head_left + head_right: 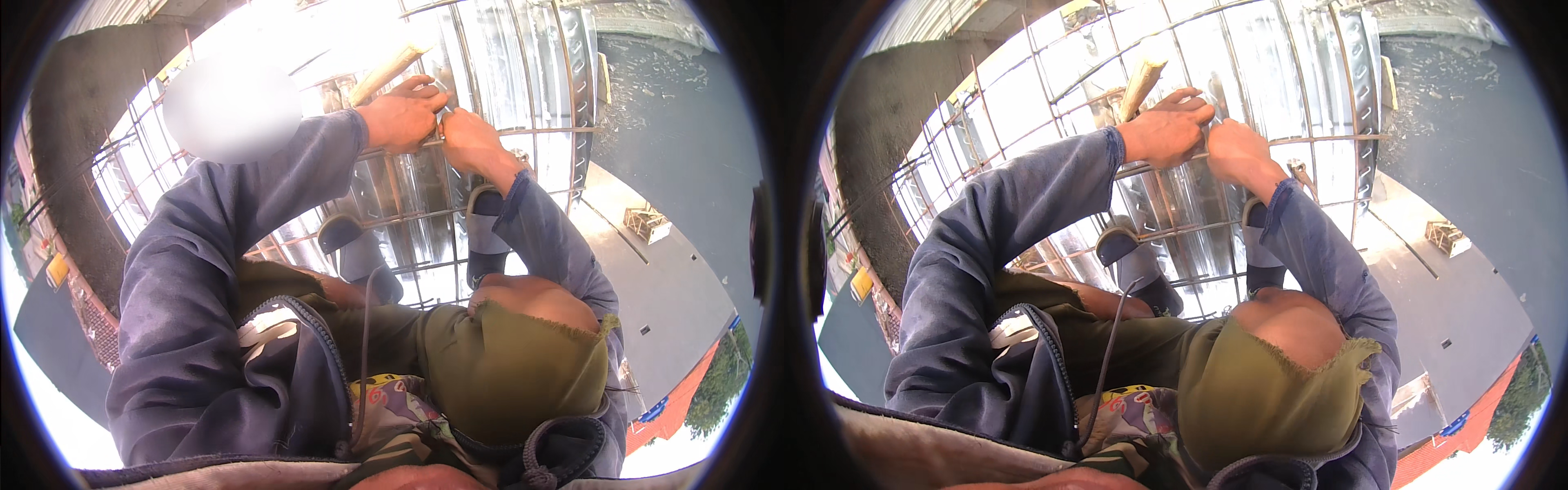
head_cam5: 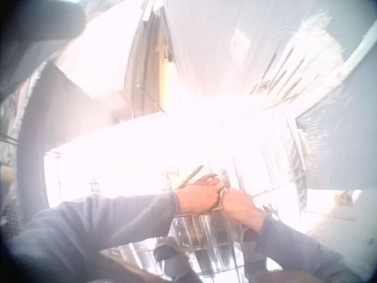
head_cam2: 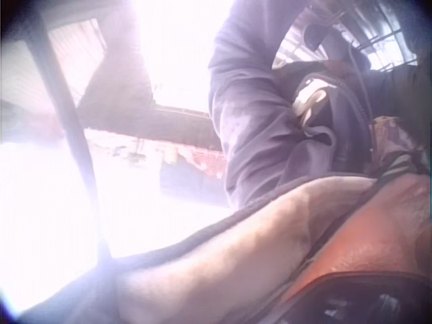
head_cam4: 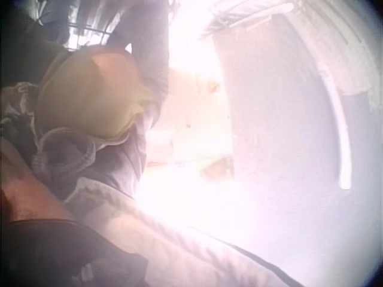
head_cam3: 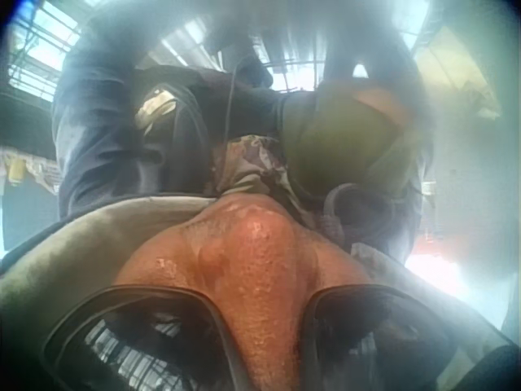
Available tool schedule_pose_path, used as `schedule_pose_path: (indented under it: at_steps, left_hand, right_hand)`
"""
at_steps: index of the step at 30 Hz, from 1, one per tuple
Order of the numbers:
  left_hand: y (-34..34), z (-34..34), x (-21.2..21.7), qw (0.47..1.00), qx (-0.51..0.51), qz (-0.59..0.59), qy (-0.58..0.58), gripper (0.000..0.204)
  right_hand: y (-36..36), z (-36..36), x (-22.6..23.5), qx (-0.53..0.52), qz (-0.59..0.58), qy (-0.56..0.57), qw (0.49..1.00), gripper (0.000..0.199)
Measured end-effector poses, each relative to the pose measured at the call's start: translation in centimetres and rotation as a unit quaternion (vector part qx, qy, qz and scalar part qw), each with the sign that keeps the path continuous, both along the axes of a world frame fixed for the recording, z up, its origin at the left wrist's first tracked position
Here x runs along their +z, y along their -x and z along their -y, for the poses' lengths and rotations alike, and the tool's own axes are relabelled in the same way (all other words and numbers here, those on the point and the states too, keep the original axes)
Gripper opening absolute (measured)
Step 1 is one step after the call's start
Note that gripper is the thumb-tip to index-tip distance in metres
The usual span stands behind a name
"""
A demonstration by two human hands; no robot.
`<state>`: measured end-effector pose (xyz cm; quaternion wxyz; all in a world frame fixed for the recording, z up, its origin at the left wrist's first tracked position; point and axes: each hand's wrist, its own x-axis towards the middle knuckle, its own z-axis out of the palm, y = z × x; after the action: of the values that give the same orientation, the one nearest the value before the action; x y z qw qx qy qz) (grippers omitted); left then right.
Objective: The person is assembling a cylindrical rebar cage on a rooftop. They use pliers to twist and secure wire ties around the intersections of the vertical and horizontal steel bars. Another worker is visible nearby.
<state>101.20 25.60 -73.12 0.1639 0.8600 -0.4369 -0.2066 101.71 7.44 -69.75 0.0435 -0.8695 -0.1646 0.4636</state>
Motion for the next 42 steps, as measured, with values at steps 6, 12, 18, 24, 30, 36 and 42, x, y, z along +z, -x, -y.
schedule_pose_path:
  at_steps: [6,12,18,24,30,36,42]
  left_hand:
    - [0.7,-0.2,-0.9,0.999,0.03,0.008,0.045,0.024]
    - [0.2,-0.3,0.4,1.0,0.005,-0.02,-0.005,0.024]
    - [-0.7,0.7,1.0,0.999,0.002,-0.054,-0.005,0.029]
    - [-1.0,1.7,2.1,0.989,0.019,-0.123,-0.082,0.028]
    - [-1.4,2.5,2.7,0.984,0.0,-0.124,-0.128,0.034]
    - [-1.5,2.3,3.3,0.98,0.015,-0.163,-0.114,0.037]
    - [-1.9,2.6,3.1,0.98,0.009,-0.162,-0.115,0.041]
  right_hand:
    - [0.5,0.6,-0.6,0.005,0.059,-0.043,0.997,0.024]
    - [1.0,2.0,0.2,-0.032,0.087,-0.123,0.988,0.019]
    - [1.9,3.5,-1.7,-0.025,0.143,-0.173,0.974,0.016]
    - [1.1,3.3,-1.7,-0.013,0.118,-0.174,0.978,0.014]
    - [1.4,4.6,-1.7,-0.026,0.138,-0.212,0.967,0.016]
    - [1.0,3.5,-1.8,-0.022,0.102,-0.176,0.979,0.017]
    - [3.1,3.0,1.7,-0.065,0.159,-0.201,0.964,0.046]
